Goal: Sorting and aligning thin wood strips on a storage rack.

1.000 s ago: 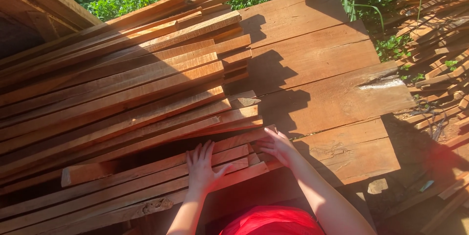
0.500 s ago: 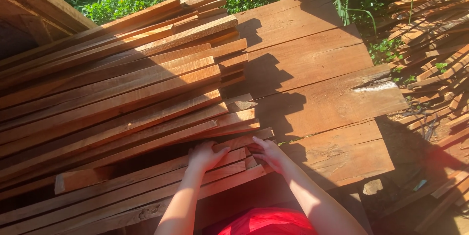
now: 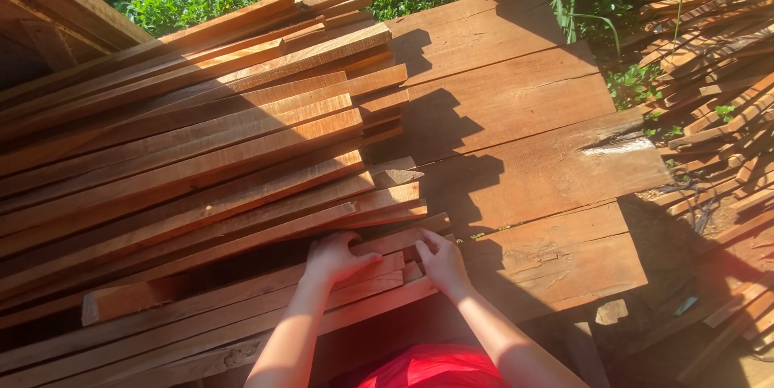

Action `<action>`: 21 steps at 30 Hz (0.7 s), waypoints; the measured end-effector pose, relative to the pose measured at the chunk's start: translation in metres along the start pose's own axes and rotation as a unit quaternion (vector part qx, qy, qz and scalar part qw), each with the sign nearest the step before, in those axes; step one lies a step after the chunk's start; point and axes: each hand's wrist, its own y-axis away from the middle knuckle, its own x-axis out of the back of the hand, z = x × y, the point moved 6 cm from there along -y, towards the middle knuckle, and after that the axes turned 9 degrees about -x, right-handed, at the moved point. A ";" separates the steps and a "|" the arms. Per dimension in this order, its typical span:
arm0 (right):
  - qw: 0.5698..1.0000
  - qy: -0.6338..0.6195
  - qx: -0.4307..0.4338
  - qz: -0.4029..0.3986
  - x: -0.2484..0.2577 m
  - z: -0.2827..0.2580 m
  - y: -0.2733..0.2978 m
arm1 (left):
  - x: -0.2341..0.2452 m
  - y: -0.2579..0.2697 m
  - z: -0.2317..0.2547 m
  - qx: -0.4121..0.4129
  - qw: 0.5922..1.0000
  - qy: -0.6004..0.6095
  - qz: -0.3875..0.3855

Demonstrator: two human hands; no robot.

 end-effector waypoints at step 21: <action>0.986 0.097 0.042 -0.132 -0.044 0.021 -0.050 | -0.016 0.004 -0.001 0.032 0.998 0.045 -0.018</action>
